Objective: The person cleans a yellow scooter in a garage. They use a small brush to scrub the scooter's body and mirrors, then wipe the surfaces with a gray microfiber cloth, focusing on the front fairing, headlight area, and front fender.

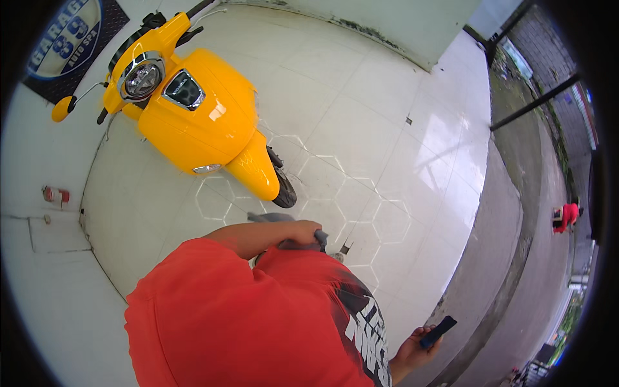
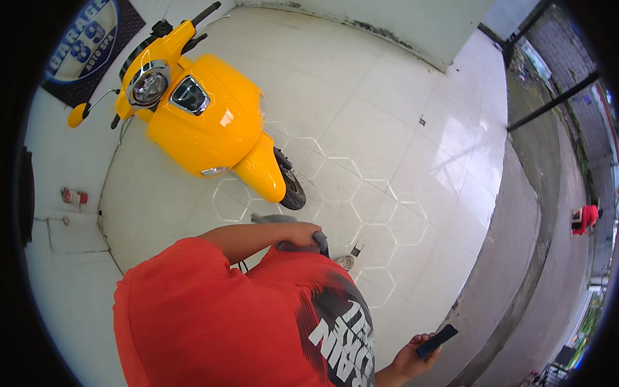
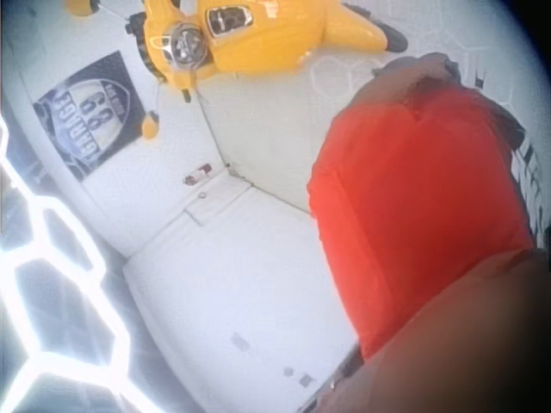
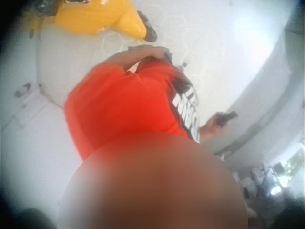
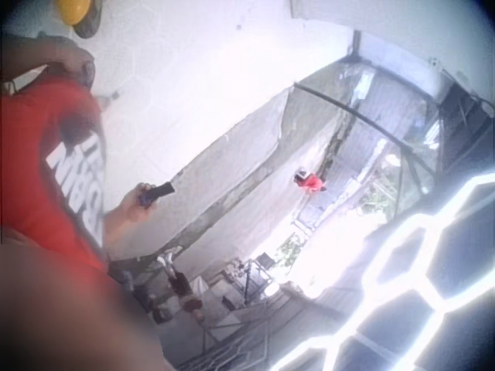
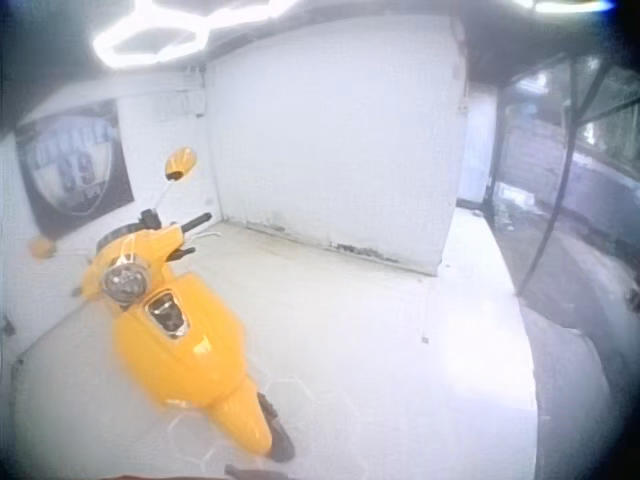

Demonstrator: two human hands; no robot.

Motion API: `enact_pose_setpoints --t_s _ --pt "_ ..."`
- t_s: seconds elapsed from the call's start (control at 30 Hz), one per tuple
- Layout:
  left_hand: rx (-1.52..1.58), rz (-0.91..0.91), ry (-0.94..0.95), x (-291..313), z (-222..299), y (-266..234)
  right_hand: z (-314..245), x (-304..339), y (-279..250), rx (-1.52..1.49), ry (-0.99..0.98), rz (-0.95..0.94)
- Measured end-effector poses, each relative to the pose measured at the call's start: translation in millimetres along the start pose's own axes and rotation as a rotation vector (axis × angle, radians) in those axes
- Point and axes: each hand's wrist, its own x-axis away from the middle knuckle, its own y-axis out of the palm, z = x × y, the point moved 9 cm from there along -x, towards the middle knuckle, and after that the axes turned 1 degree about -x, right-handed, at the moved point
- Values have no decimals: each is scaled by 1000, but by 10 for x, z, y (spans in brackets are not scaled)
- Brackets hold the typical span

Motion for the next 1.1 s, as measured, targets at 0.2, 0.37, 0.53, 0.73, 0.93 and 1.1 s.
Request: enact_pose_setpoints --t_s 0.2,0.37,0.53,0.73,0.93,1.1 --pt "473 134 -157 -187 363 -454 -380 -2210 1520 174 59 -419" --pt "628 286 -212 -623 116 -1035 327 -3091 2702 52 178 -627" --pt "455 416 -181 -1497 62 -1930 1130 -3623 2926 130 391 -484" --pt "331 703 -184 -2398 880 -3579 1320 -4528 3119 253 487 -450" --pt "493 573 -268 -3119 337 -4115 1770 -5746 3961 279 533 -535" --pt "675 785 -851 -2556 -1299 -3495 2458 -6630 5220 280 634 -655"
